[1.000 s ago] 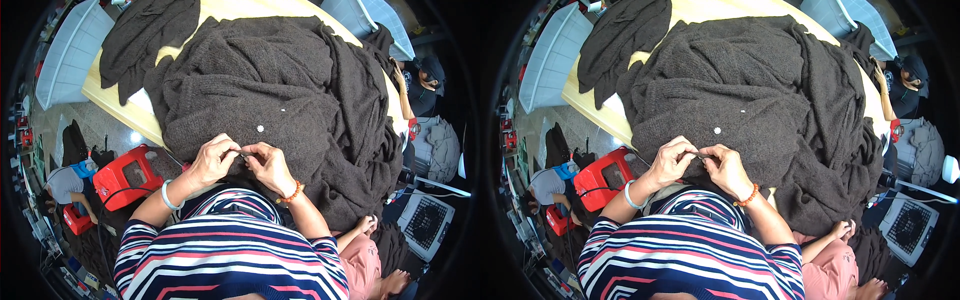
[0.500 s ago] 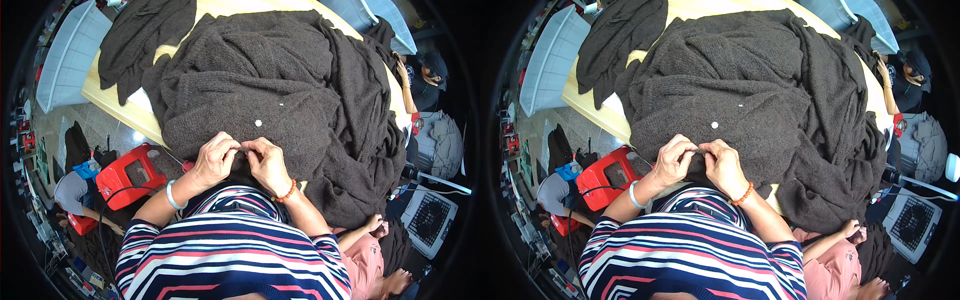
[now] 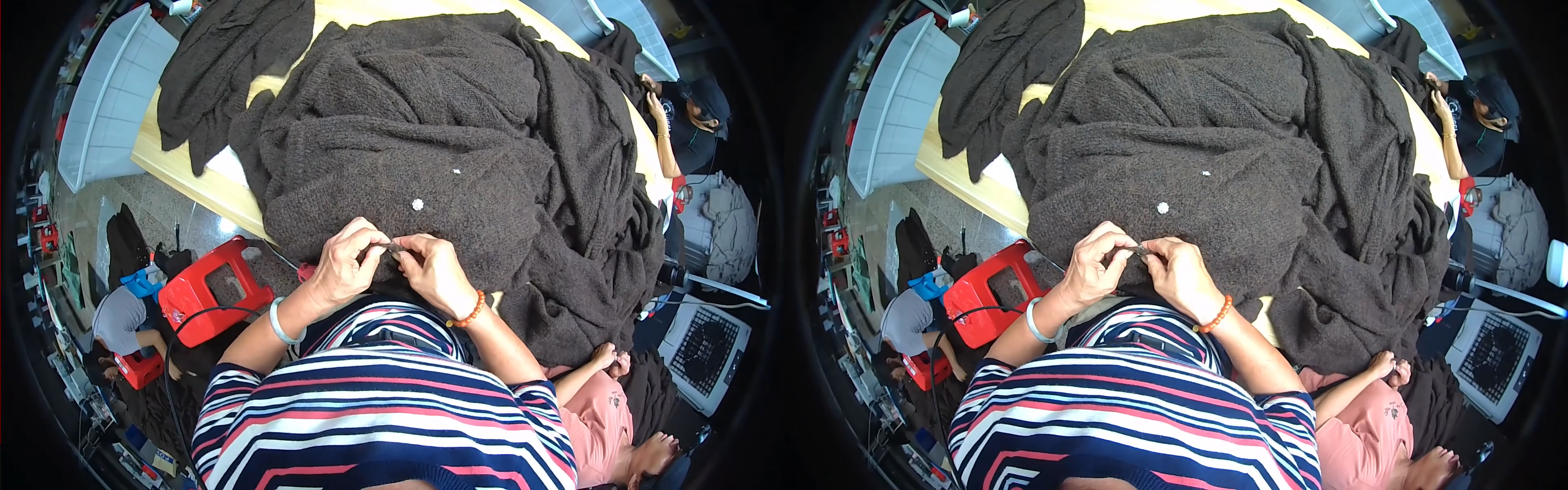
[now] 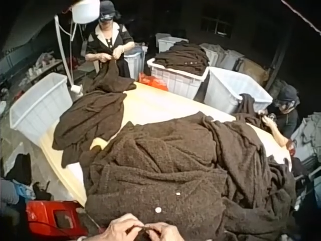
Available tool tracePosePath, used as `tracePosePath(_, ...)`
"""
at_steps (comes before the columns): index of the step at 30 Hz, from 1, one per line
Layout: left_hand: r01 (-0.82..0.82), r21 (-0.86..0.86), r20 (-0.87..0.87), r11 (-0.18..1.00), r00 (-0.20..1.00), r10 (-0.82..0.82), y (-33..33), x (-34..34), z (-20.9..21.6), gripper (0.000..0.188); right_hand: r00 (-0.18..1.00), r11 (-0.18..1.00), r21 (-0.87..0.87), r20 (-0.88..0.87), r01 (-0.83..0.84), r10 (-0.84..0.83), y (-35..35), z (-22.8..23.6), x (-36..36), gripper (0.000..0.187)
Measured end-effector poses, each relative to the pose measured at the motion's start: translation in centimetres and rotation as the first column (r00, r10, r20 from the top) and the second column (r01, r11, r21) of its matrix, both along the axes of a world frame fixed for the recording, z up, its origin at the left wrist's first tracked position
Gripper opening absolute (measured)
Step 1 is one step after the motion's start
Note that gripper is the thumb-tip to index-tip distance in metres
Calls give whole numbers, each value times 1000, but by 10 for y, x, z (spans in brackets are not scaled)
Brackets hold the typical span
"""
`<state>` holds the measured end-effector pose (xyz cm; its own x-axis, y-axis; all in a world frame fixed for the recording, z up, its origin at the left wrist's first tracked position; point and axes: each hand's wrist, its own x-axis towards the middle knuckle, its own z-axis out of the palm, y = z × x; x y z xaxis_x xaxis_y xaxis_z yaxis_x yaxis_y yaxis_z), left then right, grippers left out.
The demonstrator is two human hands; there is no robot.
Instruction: Inspecting buttons and trimming excess threads from sweaters in a factory setting.
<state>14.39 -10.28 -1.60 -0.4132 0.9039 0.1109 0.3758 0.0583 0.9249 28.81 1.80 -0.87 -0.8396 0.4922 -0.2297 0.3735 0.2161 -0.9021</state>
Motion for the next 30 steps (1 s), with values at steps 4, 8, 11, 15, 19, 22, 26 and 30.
tracePosePath(4,19,103,-267,995,964,9,2,-1,4,20,996,986,168,-93,7,9,-3,11,-4,21)
tracePosePath(8,73,124,-451,990,893,-9,4,-4,13,22,992,963,267,-129,27,8,-6,14,-6,22)
tracePosePath(11,110,116,-515,987,856,-35,3,-3,13,22,989,935,356,-144,15,39,-7,13,-6,23)
tracePosePath(15,44,123,-416,991,909,11,2,1,8,21,989,935,355,-144,25,28,-9,11,-6,24)
tracePosePath(19,36,114,-359,993,933,8,0,0,8,21,990,919,394,-129,-8,64,-9,12,-6,24)
tracePosePath(22,38,79,-264,996,964,-16,-1,-3,6,20,989,907,420,-114,-37,94,-7,12,-6,23)
tracePosePath(26,44,67,-193,997,981,-30,-2,-7,3,18,987,936,346,-118,-66,113,0,16,-6,21)
tracePosePath(30,137,8,-92,991,986,-135,-2,-16,5,16,972,962,206,-114,-181,207,12,21,-6,21)
